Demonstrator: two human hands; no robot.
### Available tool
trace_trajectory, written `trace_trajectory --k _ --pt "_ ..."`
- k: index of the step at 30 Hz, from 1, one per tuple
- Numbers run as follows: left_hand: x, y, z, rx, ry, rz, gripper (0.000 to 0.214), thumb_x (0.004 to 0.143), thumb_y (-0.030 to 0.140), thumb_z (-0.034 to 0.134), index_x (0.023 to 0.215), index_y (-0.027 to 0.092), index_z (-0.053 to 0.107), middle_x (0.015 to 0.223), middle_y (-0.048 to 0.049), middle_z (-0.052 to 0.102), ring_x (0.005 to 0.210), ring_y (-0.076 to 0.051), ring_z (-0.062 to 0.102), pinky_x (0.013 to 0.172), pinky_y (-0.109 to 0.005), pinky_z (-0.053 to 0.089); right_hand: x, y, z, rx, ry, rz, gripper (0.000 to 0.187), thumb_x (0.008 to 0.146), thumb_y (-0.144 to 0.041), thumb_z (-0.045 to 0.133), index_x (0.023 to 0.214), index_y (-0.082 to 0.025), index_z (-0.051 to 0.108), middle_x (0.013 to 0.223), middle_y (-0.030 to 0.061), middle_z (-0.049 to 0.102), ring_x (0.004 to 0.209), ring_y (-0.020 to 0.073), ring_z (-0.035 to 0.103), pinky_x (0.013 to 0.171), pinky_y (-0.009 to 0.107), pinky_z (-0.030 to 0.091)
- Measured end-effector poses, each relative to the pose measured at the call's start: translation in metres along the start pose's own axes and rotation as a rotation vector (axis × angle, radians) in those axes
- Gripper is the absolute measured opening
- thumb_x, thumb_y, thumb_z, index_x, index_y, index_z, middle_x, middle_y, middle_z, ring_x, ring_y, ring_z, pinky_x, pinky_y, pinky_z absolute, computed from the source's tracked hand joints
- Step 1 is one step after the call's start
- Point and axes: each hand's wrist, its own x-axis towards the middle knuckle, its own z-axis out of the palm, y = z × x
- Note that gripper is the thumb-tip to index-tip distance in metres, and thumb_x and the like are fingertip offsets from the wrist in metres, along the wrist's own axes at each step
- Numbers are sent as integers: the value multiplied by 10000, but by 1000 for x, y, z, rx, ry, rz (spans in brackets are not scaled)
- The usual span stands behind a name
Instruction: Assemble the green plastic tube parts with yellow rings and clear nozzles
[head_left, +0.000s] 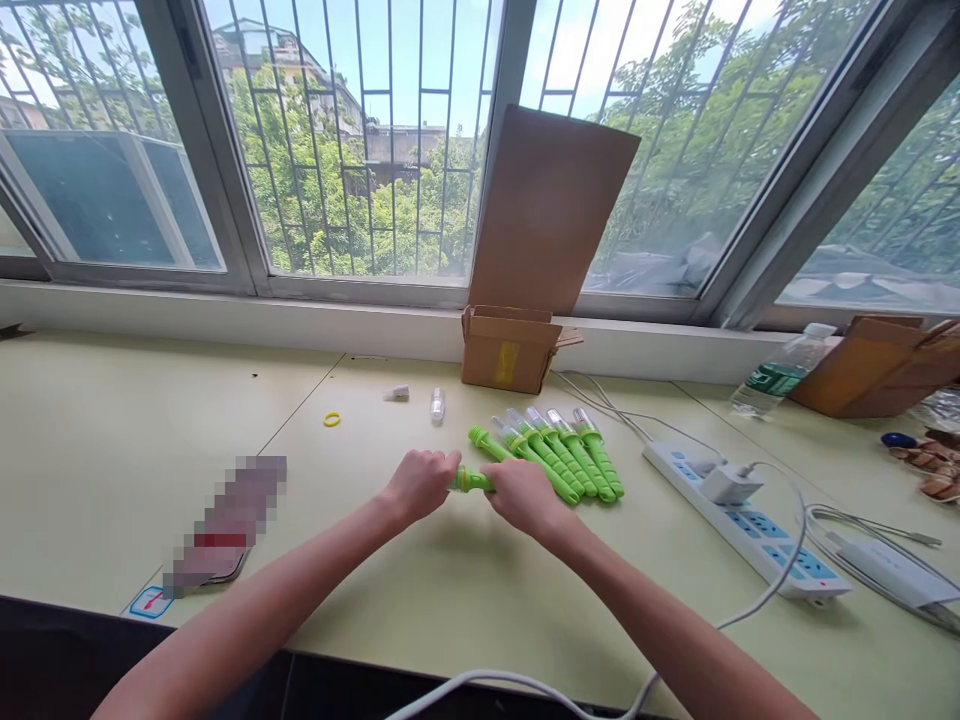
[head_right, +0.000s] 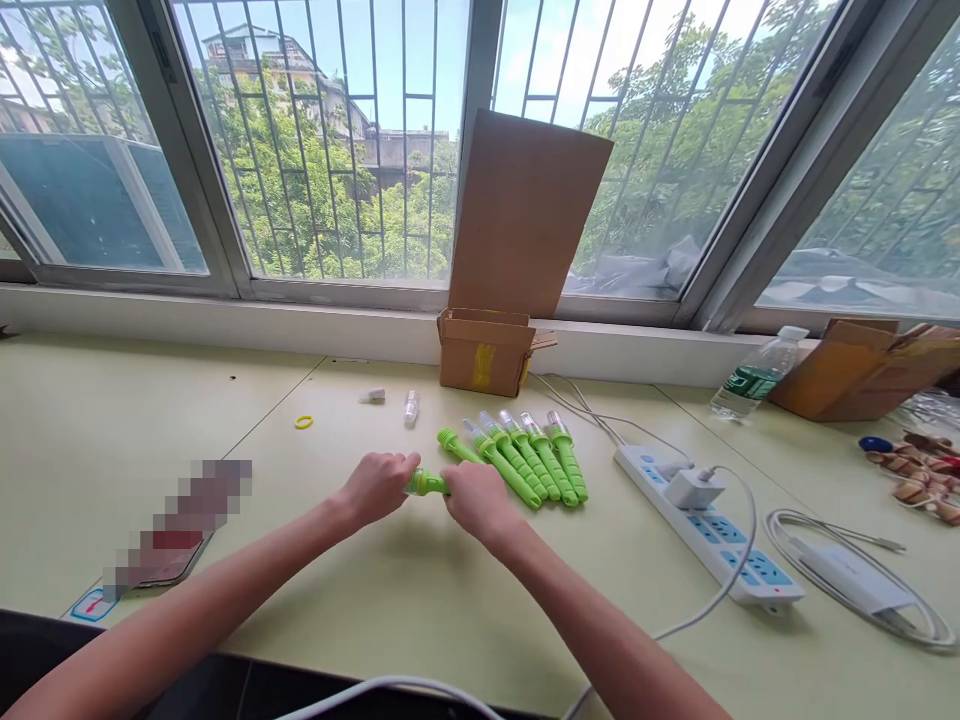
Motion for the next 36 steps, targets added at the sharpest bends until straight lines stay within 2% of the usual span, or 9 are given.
trace_trajectory --k 3,5,6,9,13,18,25,32,36 --pt "5 -6 -15 -324 -175 -11 137 729 273 599 784 184 510 725 -38 636 667 -210 637 555 -268 443 -1 0 4 -160 264 -67 239 871 -82 442 761 -167 636 686 62 642 601 163 546 548 301 202" --pt "6 -10 -21 -623 -448 22 170 720 309 608 719 181 495 648 -5 612 582 -163 617 508 -236 431 -1 1 6 -238 442 -130 285 926 -103 400 761 -163 625 662 53 620 619 161 532 570 308 200" --pt "5 -10 -22 -728 -515 34 164 722 300 599 704 177 492 630 4 602 558 -146 605 499 -226 424 -1 2 6 -261 512 -154 304 948 -129 388 750 -163 617 640 45 605 611 154 518 576 309 196" --pt "3 -8 -19 -704 -329 17 101 683 222 561 649 172 480 605 14 571 546 -126 561 477 -219 359 1 4 4 -302 592 -210 315 962 -143 387 727 -161 597 613 32 591 595 141 497 583 313 190" --pt "2 -3 -14 -356 -132 -37 57 657 229 558 694 189 541 662 -11 607 617 -172 584 508 -246 346 0 1 1 -314 503 -151 291 914 -62 389 741 -163 600 635 53 614 605 168 535 584 321 204" --pt "3 -2 -11 -105 -102 -30 146 724 282 551 832 191 587 756 -73 666 699 -244 645 574 -284 412 -4 -6 -2 -180 267 -71 224 866 -55 424 797 -155 613 704 86 663 629 187 592 566 308 252" --pt "4 -4 -4 35 -74 37 142 770 236 516 870 151 570 745 -114 672 684 -292 663 577 -330 448 0 -10 -2 -58 36 9 171 856 -148 463 847 -172 633 747 91 695 653 216 642 535 279 320" --pt "8 -4 6 95 -41 89 115 745 131 548 860 135 553 704 -105 651 645 -282 660 572 -328 454 1 -9 3 -35 -38 73 136 834 -192 499 818 -181 633 773 91 696 700 220 663 549 265 340" --pt "11 -7 9 147 53 140 115 771 55 485 833 136 538 687 -91 627 609 -241 636 556 -311 445 -3 -9 11 -27 43 90 190 870 -198 443 827 -175 627 758 93 692 673 218 655 521 270 315"
